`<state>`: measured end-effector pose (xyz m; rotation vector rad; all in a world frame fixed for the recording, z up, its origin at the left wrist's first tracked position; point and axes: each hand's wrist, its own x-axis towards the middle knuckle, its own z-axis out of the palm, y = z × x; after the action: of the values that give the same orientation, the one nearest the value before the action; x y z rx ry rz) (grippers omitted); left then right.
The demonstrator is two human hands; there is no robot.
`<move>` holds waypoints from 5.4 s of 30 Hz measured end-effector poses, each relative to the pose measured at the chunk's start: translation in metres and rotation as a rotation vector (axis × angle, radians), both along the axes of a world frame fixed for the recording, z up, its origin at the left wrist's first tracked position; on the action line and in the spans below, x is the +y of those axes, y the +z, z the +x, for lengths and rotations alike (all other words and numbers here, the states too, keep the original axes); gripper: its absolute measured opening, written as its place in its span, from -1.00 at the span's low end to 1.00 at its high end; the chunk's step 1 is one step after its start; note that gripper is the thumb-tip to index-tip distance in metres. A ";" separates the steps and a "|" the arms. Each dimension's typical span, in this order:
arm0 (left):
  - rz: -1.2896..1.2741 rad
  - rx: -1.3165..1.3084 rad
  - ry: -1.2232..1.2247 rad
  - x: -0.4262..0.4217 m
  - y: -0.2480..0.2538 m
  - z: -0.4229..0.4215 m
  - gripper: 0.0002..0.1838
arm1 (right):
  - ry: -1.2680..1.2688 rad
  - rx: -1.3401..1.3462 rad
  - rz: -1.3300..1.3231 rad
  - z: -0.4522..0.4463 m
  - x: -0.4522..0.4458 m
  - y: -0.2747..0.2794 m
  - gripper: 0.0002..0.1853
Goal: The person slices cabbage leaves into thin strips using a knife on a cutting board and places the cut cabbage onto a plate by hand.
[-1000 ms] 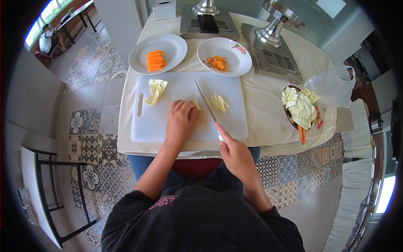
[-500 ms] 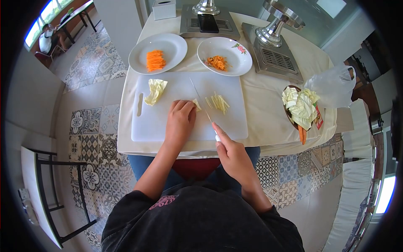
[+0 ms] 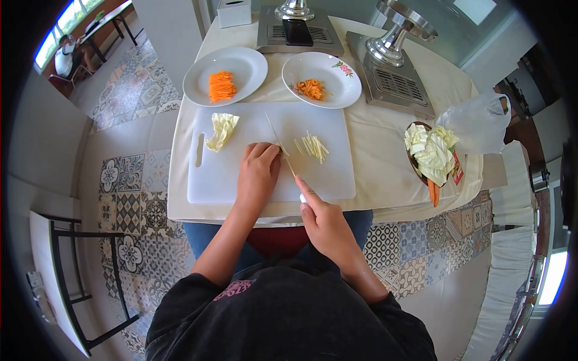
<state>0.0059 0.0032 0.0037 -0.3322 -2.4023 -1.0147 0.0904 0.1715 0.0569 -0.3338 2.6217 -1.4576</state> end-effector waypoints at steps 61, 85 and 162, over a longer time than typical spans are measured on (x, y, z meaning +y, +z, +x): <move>-0.006 -0.007 -0.001 -0.001 0.000 -0.002 -0.87 | 0.037 -0.024 0.006 -0.017 -0.008 -0.011 -0.42; -0.125 -0.032 0.041 0.005 0.000 0.001 -0.72 | -0.074 0.059 0.217 -0.003 0.033 -0.006 -0.47; 0.025 -0.049 -0.008 -0.002 0.010 -0.026 -0.78 | -0.160 -0.154 -0.186 0.005 0.054 0.009 -0.48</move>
<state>-0.0202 0.0013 0.0137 -0.3118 -2.4313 -1.0674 0.0953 0.2256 0.0661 -0.0263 2.4463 -1.7083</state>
